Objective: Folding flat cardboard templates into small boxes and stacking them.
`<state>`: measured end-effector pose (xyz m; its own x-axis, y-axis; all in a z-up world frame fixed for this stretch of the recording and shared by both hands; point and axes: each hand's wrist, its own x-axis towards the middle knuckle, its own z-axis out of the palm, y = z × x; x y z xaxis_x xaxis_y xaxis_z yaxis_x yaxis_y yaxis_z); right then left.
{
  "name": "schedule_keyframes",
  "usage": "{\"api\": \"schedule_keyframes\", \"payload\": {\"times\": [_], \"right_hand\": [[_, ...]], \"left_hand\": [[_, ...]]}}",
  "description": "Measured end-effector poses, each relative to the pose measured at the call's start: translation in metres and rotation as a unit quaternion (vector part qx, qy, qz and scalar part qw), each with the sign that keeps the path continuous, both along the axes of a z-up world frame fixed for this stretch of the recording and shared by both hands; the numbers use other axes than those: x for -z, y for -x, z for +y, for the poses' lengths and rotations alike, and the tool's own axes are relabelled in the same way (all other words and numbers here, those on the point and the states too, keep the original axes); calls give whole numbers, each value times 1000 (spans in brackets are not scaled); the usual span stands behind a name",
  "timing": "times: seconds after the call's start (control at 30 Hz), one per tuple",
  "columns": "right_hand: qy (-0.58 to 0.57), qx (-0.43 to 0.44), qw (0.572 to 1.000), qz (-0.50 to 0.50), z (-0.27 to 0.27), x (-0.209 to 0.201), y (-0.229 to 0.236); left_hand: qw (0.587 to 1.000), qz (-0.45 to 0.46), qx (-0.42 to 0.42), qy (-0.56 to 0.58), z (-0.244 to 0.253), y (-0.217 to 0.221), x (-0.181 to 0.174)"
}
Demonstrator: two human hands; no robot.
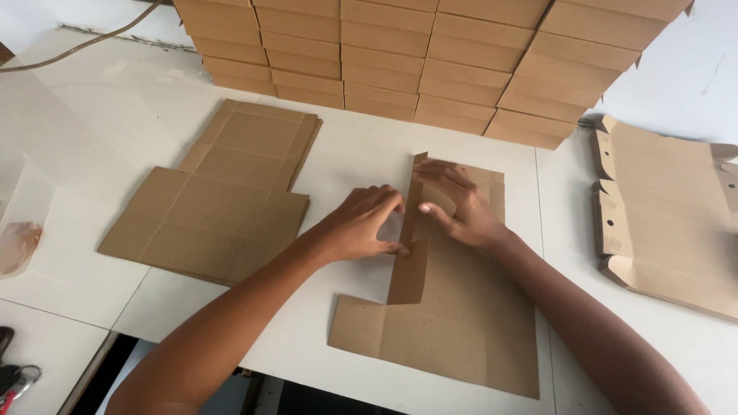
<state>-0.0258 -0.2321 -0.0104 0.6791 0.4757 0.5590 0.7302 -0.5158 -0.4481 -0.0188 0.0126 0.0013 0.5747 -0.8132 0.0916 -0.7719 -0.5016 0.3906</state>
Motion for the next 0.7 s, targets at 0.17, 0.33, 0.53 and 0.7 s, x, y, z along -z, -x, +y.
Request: {"api": "schedule_keyframes", "payload": {"times": [0.17,0.33,0.53,0.7], "right_hand": [[-6,-31,997,69,16,-28,20],[22,-15,986,166,20,-61,34],[328,-18,841,430,16,-76,52],[360,-5,861,358,24,-77,81]], "left_hand": [[998,60,-4,-15,-2,11,-4],[991,91,35,-90,-15,17,-7],[977,77,12,-196,-19,27,-18],[980,62,13,-186,-20,22,-10]]}}
